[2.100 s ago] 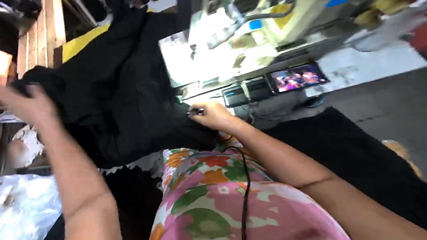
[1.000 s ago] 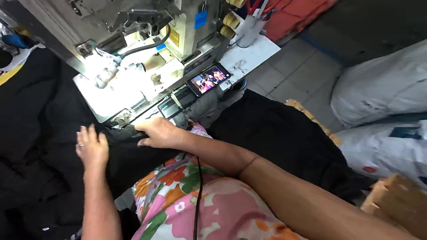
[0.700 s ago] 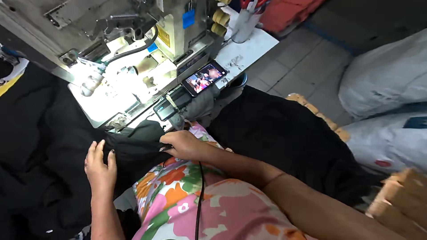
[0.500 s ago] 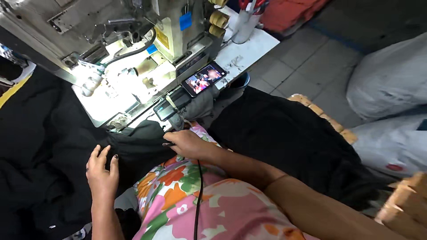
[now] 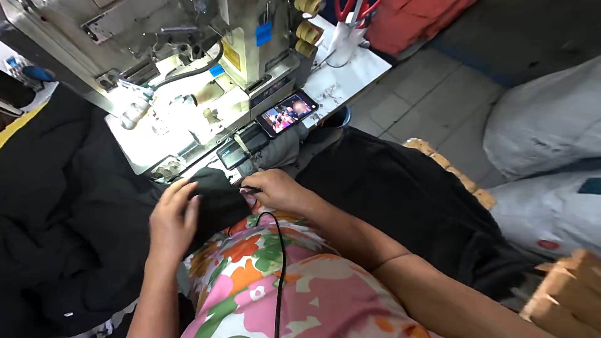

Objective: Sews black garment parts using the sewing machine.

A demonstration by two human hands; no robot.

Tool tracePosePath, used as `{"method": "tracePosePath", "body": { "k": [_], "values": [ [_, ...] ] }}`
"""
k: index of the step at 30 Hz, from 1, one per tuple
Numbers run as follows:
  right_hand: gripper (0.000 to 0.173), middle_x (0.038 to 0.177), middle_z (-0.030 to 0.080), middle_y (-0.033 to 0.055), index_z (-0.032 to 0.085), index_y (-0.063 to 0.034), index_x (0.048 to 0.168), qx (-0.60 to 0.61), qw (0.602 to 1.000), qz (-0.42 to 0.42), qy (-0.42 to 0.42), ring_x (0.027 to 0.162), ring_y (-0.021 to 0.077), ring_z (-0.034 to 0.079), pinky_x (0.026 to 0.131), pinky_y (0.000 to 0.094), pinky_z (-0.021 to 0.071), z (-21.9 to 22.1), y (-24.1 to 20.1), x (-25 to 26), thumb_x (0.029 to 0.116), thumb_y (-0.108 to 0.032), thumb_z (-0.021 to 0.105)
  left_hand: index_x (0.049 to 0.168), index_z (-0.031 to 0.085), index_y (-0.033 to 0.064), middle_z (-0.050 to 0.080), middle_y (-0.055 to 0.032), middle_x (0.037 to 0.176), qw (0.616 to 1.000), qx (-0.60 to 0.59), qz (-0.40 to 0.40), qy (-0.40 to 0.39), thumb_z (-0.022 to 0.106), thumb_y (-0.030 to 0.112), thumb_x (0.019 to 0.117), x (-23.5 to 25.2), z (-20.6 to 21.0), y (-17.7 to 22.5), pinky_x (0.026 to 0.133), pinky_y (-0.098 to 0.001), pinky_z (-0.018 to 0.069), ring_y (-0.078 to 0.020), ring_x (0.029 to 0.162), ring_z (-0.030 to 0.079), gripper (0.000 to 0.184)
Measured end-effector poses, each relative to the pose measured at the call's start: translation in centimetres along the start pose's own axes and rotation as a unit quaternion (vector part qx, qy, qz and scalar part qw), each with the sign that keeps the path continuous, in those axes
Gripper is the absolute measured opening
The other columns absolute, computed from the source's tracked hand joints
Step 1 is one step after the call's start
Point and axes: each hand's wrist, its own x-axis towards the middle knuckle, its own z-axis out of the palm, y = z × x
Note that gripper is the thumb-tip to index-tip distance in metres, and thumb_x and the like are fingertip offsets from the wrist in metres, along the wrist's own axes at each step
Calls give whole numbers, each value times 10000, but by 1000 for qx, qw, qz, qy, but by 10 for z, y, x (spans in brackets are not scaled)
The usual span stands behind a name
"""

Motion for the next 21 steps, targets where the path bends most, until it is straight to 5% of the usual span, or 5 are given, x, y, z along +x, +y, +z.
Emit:
{"method": "tracePosePath", "body": {
  "k": [6, 9, 11, 16, 21],
  "values": [
    [149, 956, 737, 85, 756, -70, 1053, 20, 998, 38, 38, 883, 221, 713, 807, 470, 584, -7, 4, -10, 991, -162, 656, 953, 785, 96, 722, -98, 865, 983, 24, 132, -127, 688, 146, 958, 53, 35, 39, 740, -527, 581, -292, 830, 718, 109],
    [460, 1219, 681, 149, 615, -80, 1365, 55, 987, 152, -25, 1058, 280, 682, 951, 517, 542, -6, 9, -19, 1029, -395, 618, 959, 791, 118, 738, -81, 906, 983, 30, 135, -119, 686, 150, 958, 66, 20, 43, 724, -525, 580, -274, 831, 721, 110],
    [485, 1279, 653, 171, 566, -85, 1467, 143, 978, 152, -29, 1094, 258, 661, 974, 466, 533, -1, 6, -17, 1058, -345, 571, 968, 801, 139, 745, -46, 943, 984, 8, 147, -104, 671, 167, 960, 73, 11, 46, 716, -500, 579, -227, 839, 720, 133],
    [148, 799, 680, -3, 718, 8, 999, 414, 905, 94, 25, 684, -4, 604, 666, 181, 524, 10, -9, 4, 983, -133, 678, 930, 806, 136, 742, -21, 994, 979, -2, 192, -72, 677, 95, 894, 78, -3, 64, 772, -451, 520, -226, 922, 669, 140],
    [171, 689, 602, -38, 701, -28, 957, 563, 813, 105, 109, 579, 6, 513, 560, 182, 443, 19, -12, 13, 983, 21, 539, 926, 811, 163, 723, -12, 1107, 977, -23, 206, -40, 671, 165, 905, 77, -15, 78, 827, -427, 493, -209, 983, 631, 142]
  ]
}}
